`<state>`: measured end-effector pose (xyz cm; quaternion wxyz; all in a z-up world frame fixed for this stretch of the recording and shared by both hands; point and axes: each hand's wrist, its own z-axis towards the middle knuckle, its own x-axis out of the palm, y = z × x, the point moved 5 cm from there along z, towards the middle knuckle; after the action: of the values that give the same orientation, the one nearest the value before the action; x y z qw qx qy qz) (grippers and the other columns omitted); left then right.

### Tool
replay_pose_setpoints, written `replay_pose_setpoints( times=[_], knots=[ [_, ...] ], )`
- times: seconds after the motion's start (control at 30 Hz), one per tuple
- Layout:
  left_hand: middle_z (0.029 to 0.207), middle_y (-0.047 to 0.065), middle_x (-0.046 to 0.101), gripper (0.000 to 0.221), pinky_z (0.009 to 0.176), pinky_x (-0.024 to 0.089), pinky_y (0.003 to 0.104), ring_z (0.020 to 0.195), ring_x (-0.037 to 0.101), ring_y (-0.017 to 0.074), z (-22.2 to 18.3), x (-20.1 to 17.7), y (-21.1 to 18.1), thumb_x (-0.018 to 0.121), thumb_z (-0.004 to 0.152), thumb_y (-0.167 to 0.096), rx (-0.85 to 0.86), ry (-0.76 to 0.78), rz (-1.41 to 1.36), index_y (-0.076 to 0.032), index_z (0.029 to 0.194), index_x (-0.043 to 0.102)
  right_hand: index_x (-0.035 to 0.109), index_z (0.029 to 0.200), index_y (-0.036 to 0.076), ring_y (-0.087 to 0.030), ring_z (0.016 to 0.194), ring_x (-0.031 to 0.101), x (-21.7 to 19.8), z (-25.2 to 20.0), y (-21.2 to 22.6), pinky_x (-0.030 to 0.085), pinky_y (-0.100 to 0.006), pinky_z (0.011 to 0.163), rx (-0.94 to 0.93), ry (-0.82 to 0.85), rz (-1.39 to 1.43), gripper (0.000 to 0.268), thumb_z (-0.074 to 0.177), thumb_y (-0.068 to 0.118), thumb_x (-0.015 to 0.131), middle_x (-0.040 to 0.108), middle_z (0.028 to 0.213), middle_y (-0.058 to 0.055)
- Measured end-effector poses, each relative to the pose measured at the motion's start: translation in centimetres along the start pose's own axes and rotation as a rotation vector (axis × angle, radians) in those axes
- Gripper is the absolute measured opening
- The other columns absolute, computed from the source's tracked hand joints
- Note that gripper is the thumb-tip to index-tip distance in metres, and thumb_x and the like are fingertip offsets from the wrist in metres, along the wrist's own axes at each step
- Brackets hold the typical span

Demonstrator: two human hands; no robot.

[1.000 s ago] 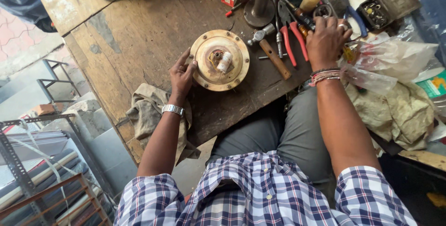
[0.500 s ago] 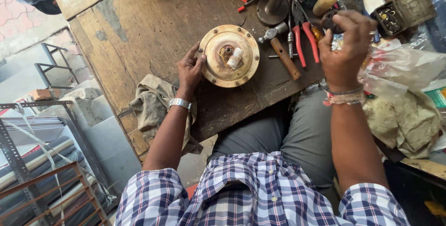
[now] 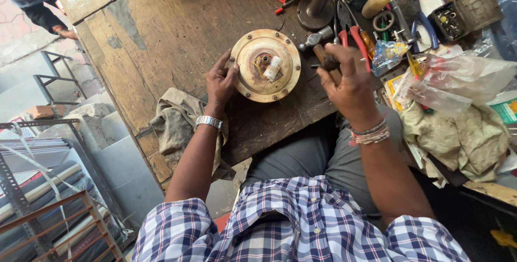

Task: The person cleans a cylindrical metal part with a cloth, then uses a hammer and screwdriver to work on a circular electrical component with wires. They remove a small white plastic piece and continue adjusting the component with tools.

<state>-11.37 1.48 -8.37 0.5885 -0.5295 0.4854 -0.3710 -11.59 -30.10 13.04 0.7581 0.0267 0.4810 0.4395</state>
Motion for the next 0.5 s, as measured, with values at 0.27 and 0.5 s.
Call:
replay_pose_setpoints(
  times=[0.27,0.5],
  knots=[
    [0.082,0.003,0.074,0.05,0.063,0.054,0.022,0.07,0.065,0.0044,-0.2,0.0,-0.3,0.066,0.098,-0.016,-0.021,0.003,0.007,-0.005,0.146,0.057,0.031,0.159,0.011,-0.017,0.108,0.071,0.1,-2.4,-2.2,0.064,-0.029,0.089,0.111,-0.173,0.222,0.072,0.106,0.0,0.079,0.064,0.127,-0.011],
    [0.09,0.008,0.077,0.05,0.07,0.057,0.025,0.079,0.068,0.0067,-0.1,-0.1,-0.4,0.067,0.099,-0.015,0.027,0.006,-0.05,-0.003,0.146,0.056,0.032,0.151,0.005,-0.032,0.12,0.068,0.5,-0.7,-0.2,0.064,-0.037,0.1,0.004,-0.257,0.135,0.072,0.097,-0.002,0.079,0.053,0.139,-0.027]
  ],
)
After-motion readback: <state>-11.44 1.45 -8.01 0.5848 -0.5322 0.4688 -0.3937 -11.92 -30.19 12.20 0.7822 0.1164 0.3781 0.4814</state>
